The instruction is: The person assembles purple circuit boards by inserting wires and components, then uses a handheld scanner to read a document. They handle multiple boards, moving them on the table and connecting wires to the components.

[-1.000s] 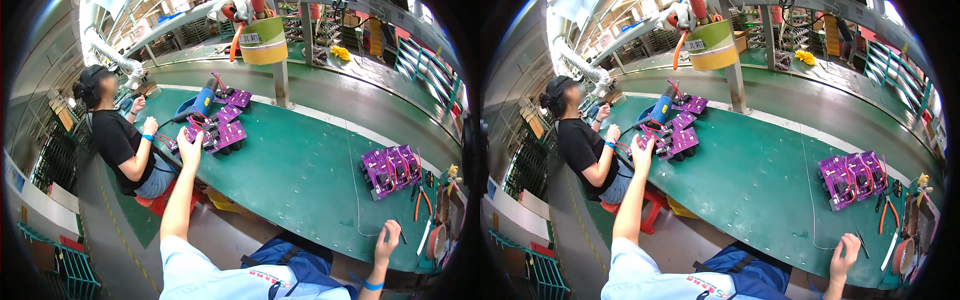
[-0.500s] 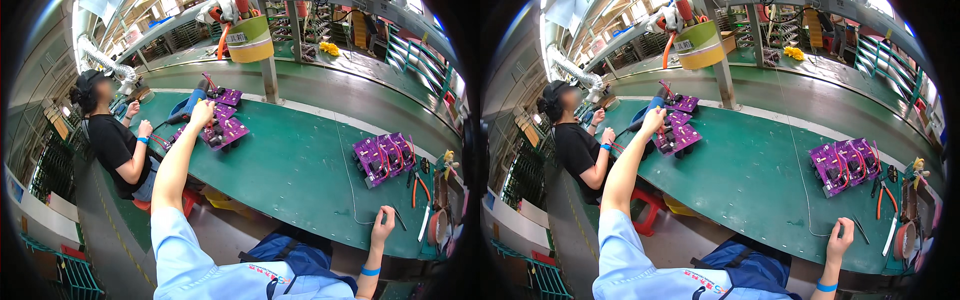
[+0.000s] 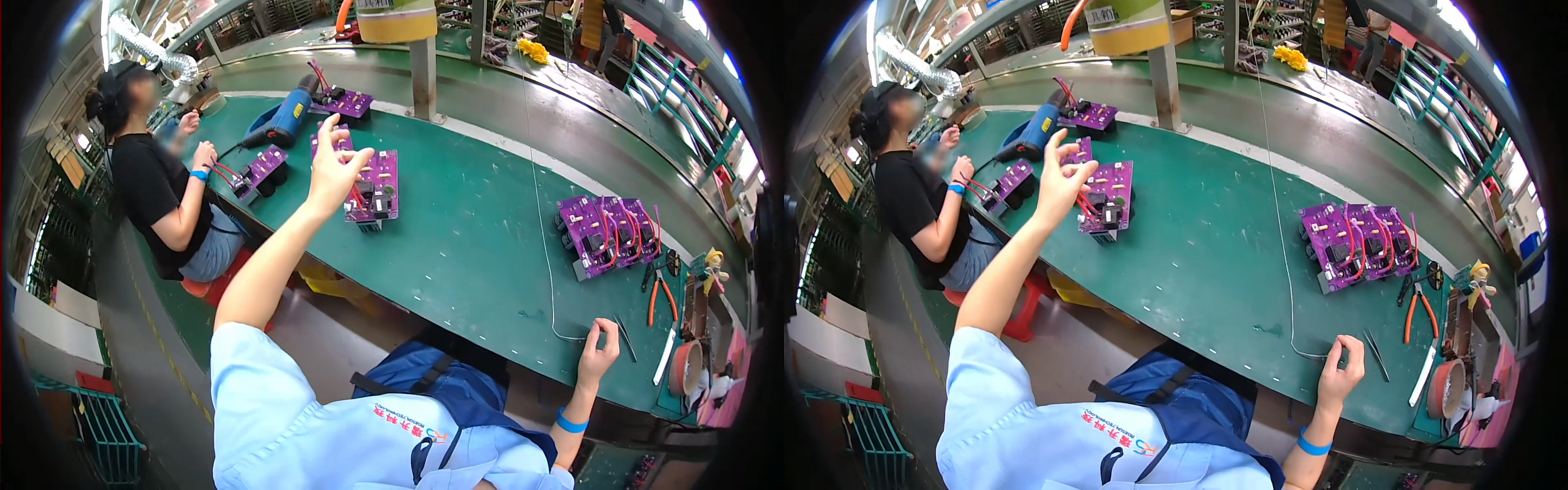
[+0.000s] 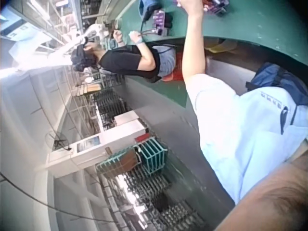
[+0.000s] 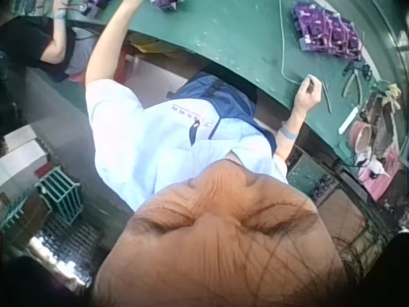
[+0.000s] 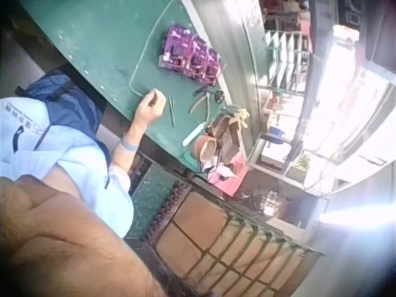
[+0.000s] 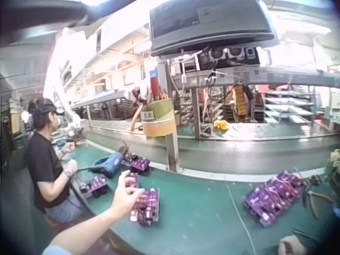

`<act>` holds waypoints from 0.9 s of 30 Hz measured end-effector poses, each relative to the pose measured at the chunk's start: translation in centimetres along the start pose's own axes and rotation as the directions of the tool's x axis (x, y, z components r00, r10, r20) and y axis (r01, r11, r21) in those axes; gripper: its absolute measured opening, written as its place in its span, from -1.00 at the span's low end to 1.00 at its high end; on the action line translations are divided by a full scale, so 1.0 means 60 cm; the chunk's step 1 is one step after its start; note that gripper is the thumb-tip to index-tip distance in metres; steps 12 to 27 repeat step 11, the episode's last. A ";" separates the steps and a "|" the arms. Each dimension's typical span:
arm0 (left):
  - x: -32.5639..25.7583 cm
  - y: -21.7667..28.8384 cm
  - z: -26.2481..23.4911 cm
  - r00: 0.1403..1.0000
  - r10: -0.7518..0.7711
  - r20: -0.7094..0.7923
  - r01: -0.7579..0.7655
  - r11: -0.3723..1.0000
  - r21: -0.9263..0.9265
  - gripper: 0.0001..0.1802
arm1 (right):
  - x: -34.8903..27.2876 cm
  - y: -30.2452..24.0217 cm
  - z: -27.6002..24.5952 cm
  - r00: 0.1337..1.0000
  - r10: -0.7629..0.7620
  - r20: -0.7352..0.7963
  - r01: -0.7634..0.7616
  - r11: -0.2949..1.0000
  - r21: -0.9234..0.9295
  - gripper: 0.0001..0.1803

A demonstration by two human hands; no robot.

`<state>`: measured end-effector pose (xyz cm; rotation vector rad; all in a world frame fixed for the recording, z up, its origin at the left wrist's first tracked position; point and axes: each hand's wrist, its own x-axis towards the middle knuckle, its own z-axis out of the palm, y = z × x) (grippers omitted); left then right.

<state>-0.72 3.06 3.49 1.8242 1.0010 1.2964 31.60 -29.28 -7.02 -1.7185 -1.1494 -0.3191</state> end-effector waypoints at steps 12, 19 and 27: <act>-0.058 -0.060 0.010 0.995 0.083 0.061 -0.099 0.924 0.370 -0.87 | -0.001 -0.002 0.003 0.997 0.035 0.071 -0.034 0.999 -0.013 -0.94; -0.058 -0.060 0.010 0.995 0.083 0.061 -0.099 0.924 0.370 -0.87 | -0.001 -0.002 0.003 0.997 0.035 0.071 -0.034 0.999 -0.013 -0.94; -0.058 -0.060 0.010 0.995 0.083 0.061 -0.099 0.924 0.370 -0.87 | -0.001 -0.002 0.003 0.997 0.035 0.071 -0.034 0.999 -0.013 -0.94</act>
